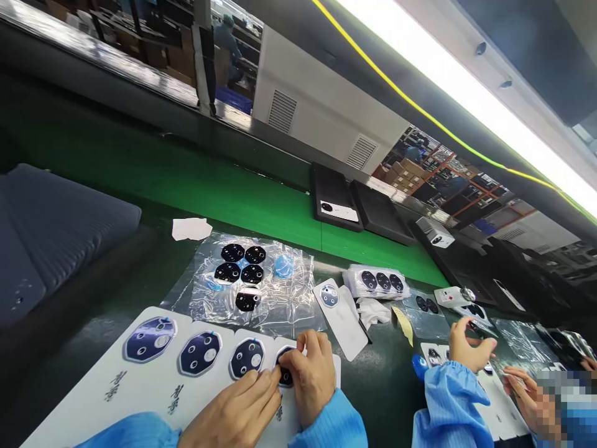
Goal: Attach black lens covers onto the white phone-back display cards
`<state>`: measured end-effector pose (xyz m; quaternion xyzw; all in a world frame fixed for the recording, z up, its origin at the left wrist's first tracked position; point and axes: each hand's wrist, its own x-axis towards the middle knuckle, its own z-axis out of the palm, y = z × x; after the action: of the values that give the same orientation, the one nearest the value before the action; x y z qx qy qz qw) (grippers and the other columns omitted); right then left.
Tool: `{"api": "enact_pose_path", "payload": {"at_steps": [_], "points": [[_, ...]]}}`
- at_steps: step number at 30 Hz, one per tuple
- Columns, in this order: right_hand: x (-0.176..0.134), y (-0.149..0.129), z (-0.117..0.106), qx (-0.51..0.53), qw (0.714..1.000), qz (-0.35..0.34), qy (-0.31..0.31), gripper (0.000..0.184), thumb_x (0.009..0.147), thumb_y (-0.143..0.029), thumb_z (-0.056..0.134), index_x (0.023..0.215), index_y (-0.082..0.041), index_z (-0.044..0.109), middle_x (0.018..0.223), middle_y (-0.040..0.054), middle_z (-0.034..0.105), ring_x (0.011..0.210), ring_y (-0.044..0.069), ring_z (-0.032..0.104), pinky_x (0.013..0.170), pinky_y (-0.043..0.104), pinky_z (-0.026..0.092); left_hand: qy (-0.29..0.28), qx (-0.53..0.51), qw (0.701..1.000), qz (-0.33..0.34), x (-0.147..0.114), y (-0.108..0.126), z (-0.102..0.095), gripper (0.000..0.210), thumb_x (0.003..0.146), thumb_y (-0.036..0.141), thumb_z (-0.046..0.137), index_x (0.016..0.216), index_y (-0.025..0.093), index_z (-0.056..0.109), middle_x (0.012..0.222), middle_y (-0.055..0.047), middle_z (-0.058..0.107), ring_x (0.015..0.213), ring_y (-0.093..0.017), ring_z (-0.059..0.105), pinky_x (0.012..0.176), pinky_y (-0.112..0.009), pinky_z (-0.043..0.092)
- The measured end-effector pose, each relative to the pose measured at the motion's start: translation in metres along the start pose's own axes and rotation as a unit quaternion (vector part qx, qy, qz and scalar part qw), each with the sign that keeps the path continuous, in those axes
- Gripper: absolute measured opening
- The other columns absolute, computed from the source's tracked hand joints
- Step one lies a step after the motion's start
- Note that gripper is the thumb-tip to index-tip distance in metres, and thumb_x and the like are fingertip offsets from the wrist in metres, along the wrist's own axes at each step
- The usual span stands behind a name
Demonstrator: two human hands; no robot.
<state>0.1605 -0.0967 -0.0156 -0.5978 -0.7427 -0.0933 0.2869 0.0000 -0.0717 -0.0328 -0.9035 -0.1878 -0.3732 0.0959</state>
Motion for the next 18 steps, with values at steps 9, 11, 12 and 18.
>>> {"api": "enact_pose_path", "payload": {"at_steps": [9, 11, 12, 18], "points": [[0.006, 0.006, -0.01, 0.063, 0.996, 0.046, -0.048, 0.03, 0.063, 0.008, 0.073, 0.069, -0.021, 0.066, 0.077, -0.0016, 0.043, 0.074, 0.014, 0.044, 0.06, 0.025, 0.039, -0.004, 0.001, 1.0, -0.017, -0.001, 0.002, -0.001, 0.047, 0.088, -0.005, 0.02, 0.088, 0.016, 0.062, 0.091, -0.004, 0.071, 0.086, -0.015, 0.059, 0.086, -0.033, 0.034], [0.005, 0.005, -0.006, 0.043, 0.998, 0.029, -0.045, 0.028, 0.064, 0.006, 0.072, 0.067, -0.021, 0.065, 0.077, -0.0016, 0.043, 0.074, 0.014, 0.044, 0.06, 0.025, 0.037, -0.004, 0.003, 1.0, -0.009, -0.002, 0.003, -0.001, 0.047, 0.089, -0.004, 0.019, 0.089, 0.015, 0.061, 0.091, -0.004, 0.071, 0.086, -0.015, 0.06, 0.086, -0.033, 0.035], [0.005, 0.005, -0.003, 0.034, 0.998, 0.024, -0.042, 0.026, 0.066, 0.005, 0.071, 0.066, -0.021, 0.065, 0.077, -0.0015, 0.043, 0.073, 0.014, 0.044, 0.059, 0.025, 0.036, -0.005, 0.004, 1.0, -0.008, -0.002, 0.003, -0.001, 0.047, 0.089, -0.004, 0.018, 0.088, 0.015, 0.061, 0.091, -0.005, 0.071, 0.087, -0.015, 0.06, 0.086, -0.032, 0.035], [0.008, 0.009, -0.004, 0.045, 0.998, 0.023, -0.035, 0.025, 0.066, 0.001, 0.075, 0.064, -0.023, 0.067, 0.075, -0.0017, 0.042, 0.071, 0.014, 0.042, 0.058, 0.024, 0.036, -0.022, 0.002, 0.999, -0.025, 0.002, 0.004, -0.006, 0.049, 0.088, -0.007, 0.019, 0.087, 0.016, 0.062, 0.092, -0.003, 0.072, 0.087, -0.014, 0.06, 0.086, -0.031, 0.035]]}}
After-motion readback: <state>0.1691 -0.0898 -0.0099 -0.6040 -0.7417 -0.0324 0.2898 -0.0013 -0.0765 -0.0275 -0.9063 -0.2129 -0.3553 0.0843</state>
